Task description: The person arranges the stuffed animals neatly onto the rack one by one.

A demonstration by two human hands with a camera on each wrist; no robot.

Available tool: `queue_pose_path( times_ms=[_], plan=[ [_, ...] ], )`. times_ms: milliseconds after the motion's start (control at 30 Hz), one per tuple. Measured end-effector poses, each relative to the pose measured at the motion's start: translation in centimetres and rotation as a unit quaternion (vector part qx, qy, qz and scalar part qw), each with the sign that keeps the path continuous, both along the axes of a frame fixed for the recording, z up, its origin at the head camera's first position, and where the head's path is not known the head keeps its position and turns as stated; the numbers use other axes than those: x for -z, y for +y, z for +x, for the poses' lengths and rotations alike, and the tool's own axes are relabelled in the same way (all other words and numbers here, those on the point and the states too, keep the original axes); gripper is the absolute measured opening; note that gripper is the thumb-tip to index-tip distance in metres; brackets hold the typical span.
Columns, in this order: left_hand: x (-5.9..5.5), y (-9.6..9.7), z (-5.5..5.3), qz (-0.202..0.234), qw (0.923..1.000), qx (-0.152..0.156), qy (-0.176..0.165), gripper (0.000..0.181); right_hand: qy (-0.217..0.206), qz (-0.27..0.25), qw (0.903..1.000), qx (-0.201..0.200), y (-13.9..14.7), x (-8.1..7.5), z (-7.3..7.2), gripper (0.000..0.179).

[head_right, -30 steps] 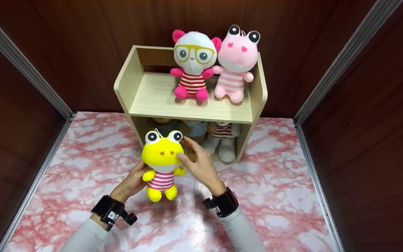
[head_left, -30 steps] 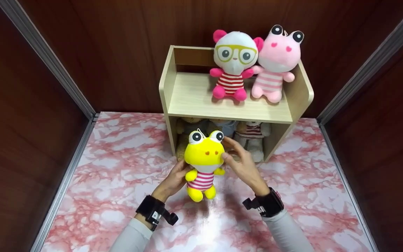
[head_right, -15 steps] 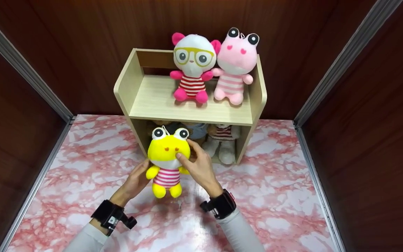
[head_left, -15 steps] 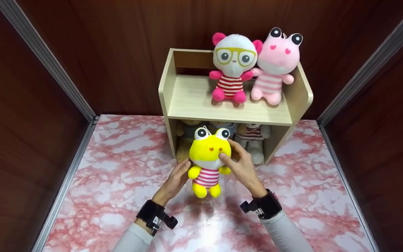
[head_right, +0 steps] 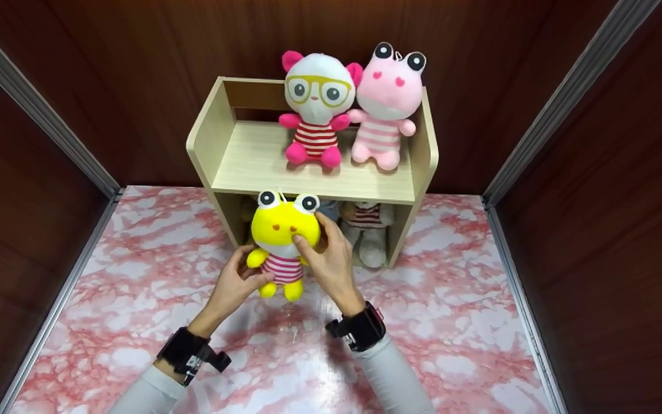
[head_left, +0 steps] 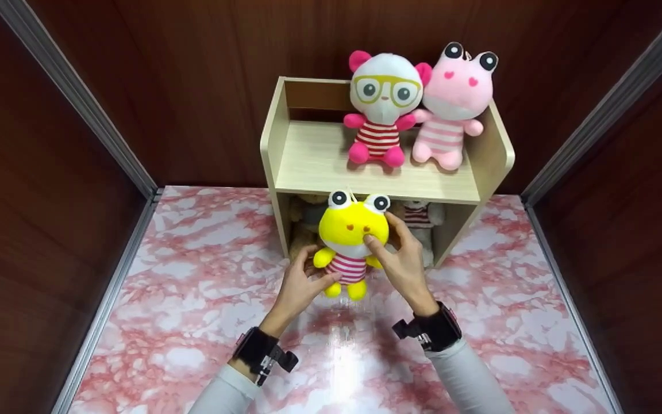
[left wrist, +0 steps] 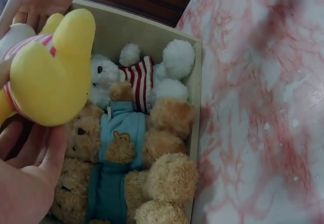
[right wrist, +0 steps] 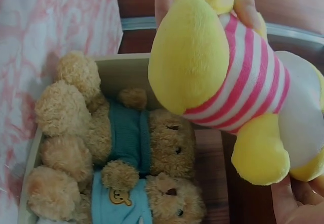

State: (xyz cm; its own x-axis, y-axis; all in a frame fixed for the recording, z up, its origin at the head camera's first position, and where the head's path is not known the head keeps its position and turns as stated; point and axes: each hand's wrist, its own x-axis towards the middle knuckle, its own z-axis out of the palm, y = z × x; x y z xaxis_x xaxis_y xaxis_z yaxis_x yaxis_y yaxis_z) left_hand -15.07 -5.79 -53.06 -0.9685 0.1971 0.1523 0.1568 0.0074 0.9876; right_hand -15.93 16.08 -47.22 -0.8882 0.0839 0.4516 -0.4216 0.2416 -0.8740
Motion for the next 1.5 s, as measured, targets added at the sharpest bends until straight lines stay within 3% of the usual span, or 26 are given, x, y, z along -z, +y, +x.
queue_pose_path(
  times_ms=[167,200,433,600,733,900,1100,1233,1400,1500],
  plan=[
    [-0.3,0.5,-0.1,-0.024,0.9993,-0.018,0.023,0.065,0.017,0.002,0.9998,0.004,-0.3,-0.4,0.0,0.058],
    [-0.9,0.6,0.0,-0.03,0.9989,-0.027,0.026,0.063,0.019,0.002,0.9998,0.004,-0.4,-0.5,-0.1,0.058],
    [-1.1,0.5,-0.5,-0.071,0.9886,-0.106,0.079,0.049,0.031,-0.004,0.9991,-0.029,-0.3,-0.7,0.0,0.064],
    [-3.2,0.4,-1.5,-0.051,0.9833,-0.137,0.108,0.043,0.064,-0.052,0.9945,-0.065,1.1,-0.3,0.2,0.057],
    [-6.0,0.4,-2.9,-0.055,0.9723,-0.171,0.15,0.046,0.074,-0.08,0.9927,-0.051,2.6,0.2,0.3,0.047],
    [-9.8,0.6,-5.2,-0.051,0.9625,-0.196,0.181,0.047,0.066,-0.07,0.995,-0.028,4.1,0.9,0.7,0.04],
    [-13.4,0.7,-8.6,-0.078,0.9541,-0.229,0.177,0.046,0.057,-0.044,0.9974,-0.003,5.0,1.8,1.1,0.039],
    [-14.6,0.8,-10.7,-0.102,0.9507,-0.252,0.149,0.049,0.048,-0.044,0.9979,0.001,5.0,1.5,1.6,0.037],
    [-14.9,1.1,-12.5,-0.131,0.9457,-0.274,0.115,0.06,0.045,-0.042,0.9981,0.001,4.8,0.4,2.5,0.033],
    [-14.9,1.5,-13.4,-0.132,0.95,-0.265,0.1,0.065,0.048,-0.037,0.9982,0.003,4.8,0.4,2.8,0.032]
  ],
)
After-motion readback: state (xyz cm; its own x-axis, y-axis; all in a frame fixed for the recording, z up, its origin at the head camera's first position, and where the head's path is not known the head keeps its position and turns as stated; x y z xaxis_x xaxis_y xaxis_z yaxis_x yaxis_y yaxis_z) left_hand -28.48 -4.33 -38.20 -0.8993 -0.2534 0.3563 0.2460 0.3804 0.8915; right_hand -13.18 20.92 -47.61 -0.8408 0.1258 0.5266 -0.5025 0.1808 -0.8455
